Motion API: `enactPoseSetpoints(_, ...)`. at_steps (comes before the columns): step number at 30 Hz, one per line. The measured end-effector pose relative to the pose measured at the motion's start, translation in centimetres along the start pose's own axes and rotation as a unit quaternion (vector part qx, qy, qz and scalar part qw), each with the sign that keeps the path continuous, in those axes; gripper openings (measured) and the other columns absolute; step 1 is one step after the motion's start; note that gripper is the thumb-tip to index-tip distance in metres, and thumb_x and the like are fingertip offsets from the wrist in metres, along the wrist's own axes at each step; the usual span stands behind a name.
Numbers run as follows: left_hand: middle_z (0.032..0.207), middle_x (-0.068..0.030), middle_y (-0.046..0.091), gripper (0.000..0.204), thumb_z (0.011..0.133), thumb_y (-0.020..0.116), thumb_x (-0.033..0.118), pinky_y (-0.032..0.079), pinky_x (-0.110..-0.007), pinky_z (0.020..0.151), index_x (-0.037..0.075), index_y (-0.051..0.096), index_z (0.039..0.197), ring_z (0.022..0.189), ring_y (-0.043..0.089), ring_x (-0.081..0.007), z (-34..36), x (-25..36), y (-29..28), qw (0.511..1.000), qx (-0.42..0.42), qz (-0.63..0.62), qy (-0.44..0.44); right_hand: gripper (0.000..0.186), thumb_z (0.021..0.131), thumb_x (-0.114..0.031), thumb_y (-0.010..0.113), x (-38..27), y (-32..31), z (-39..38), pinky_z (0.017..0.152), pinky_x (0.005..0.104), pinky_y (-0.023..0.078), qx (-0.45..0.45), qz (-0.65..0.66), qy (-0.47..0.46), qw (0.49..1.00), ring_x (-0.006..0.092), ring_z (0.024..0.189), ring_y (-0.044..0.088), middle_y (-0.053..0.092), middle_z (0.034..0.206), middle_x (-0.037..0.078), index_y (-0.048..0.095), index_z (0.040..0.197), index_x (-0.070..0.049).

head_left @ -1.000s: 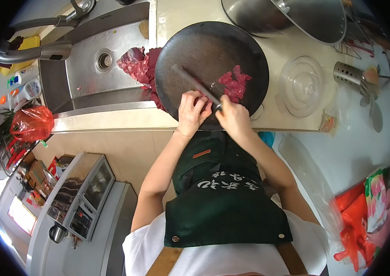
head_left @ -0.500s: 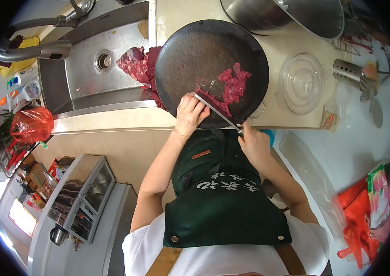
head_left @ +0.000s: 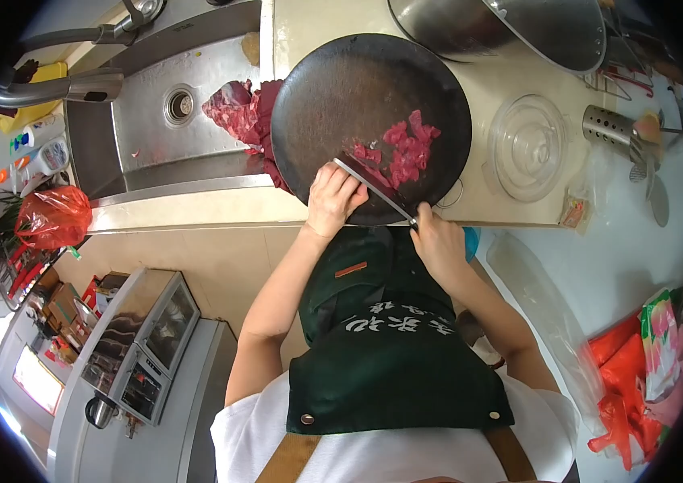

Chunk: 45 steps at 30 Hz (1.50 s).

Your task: The recorder uses a meat cleaver to cut raw red meat into small pieces on a cutting board and then washes their hands in a sink.

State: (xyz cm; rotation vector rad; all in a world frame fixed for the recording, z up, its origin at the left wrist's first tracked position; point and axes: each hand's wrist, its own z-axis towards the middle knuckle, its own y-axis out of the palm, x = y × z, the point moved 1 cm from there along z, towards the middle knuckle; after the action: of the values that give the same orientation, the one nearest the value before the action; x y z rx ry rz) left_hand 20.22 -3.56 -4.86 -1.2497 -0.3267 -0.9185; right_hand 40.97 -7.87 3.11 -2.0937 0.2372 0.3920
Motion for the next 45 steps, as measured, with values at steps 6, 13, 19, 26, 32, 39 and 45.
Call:
enactPoseSetpoints(6, 0.098, -0.0098, 0.060, 0.028, 0.067, 0.076, 0.006, 0.049, -0.042, 0.083, 0.003, 0.065, 0.092, 0.098, 0.058, -0.0314, 0.5, -0.1, -0.1, 1.000, -0.020, -0.012, -0.006, 0.025, 0.081, -0.020, 0.069, -4.1, 0.9, 6.2, 0.055, 0.0459, 0.054, 0.092, -0.022, -0.040, 0.995, 0.0344, 0.061, 0.067, 0.064, 0.067, 0.012, 0.051, 0.093, -0.006)
enactPoseSetpoints(13, 0.101, -0.0103, 0.058, 0.033, 0.066, 0.078, 0.005, 0.049, -0.042, 0.085, 0.002, 0.063, 0.095, 0.098, 0.057, -0.0313, 0.6, 0.8, -0.8, 1.000, 0.028, -0.010, 0.011, 0.019, 0.078, -0.009, 0.067, 0.0, -1.2, 3.7, 0.054, 0.0456, 0.050, 0.125, 0.122, -0.014, 0.985, 0.0353, 0.061, 0.065, 0.061, 0.063, 0.015, 0.053, 0.090, -0.003)
enactPoseSetpoints(19, 0.100, -0.0098, 0.060, 0.034, 0.062, 0.078, 0.003, 0.048, -0.041, 0.084, 0.004, 0.064, 0.093, 0.097, 0.057, -0.0322, 0.1, 0.0, 0.1, 1.000, -0.008, -0.001, 0.002, 0.031, 0.074, -0.008, 0.074, -2.1, -0.7, 1.6, 0.057, 0.0441, 0.050, 0.054, 0.050, -0.040, 0.996, 0.0341, 0.070, 0.066, 0.064, 0.076, 0.014, 0.050, 0.093, -0.004)
enactPoseSetpoints(26, 0.101, -0.0111, 0.060, 0.032, 0.065, 0.077, 0.007, 0.049, -0.042, 0.084, 0.003, 0.065, 0.094, 0.097, 0.057, -0.0332, -0.1, 0.1, 0.0, 1.000, 0.000, 0.006, -0.008, 0.028, 0.079, -0.014, 0.072, -0.8, -1.6, -1.2, 0.054, 0.0431, 0.053, -0.020, 0.009, -0.011, 1.000, 0.0343, 0.066, 0.067, 0.065, 0.075, 0.016, 0.049, 0.092, -0.004)
enactPoseSetpoints(32, 0.099, -0.0119, 0.059, 0.028, 0.067, 0.076, 0.009, 0.049, -0.042, 0.084, 0.002, 0.065, 0.092, 0.098, 0.058, -0.0327, -0.2, -0.2, 0.1, 1.000, 0.002, 0.006, -0.020, 0.028, 0.079, -0.014, 0.072, -4.2, -0.4, 5.4, 0.054, 0.0430, 0.054, 0.056, 0.001, -0.076, 0.996, 0.0344, 0.062, 0.067, 0.066, 0.073, 0.016, 0.049, 0.092, -0.004)
enactPoseSetpoints(39, 0.098, -0.0116, 0.061, 0.030, 0.065, 0.077, 0.005, 0.050, -0.040, 0.080, 0.003, 0.066, 0.093, 0.092, 0.058, -0.0333, 0.0, 0.0, 0.1, 1.000, 0.019, -0.004, -0.024, 0.039, 0.076, -0.014, 0.075, -1.4, 0.5, 1.5, 0.056, 0.0458, 0.053, -0.004, 0.011, -0.002, 1.000, 0.0368, 0.067, 0.067, 0.066, 0.075, 0.017, 0.048, 0.102, -0.003)
enactPoseSetpoints(45, 0.098, -0.0101, 0.059, 0.026, 0.068, 0.076, 0.007, 0.050, -0.041, 0.083, 0.003, 0.064, 0.091, 0.096, 0.058, -0.0312, 0.1, 0.2, 0.1, 1.000, 0.009, 0.005, -0.022, 0.025, 0.083, -0.021, 0.067, -3.9, 0.8, 7.0, 0.055, 0.0450, 0.054, 0.070, 0.031, -0.040, 0.996, 0.0339, 0.063, 0.068, 0.065, 0.068, 0.016, 0.050, 0.091, -0.005)
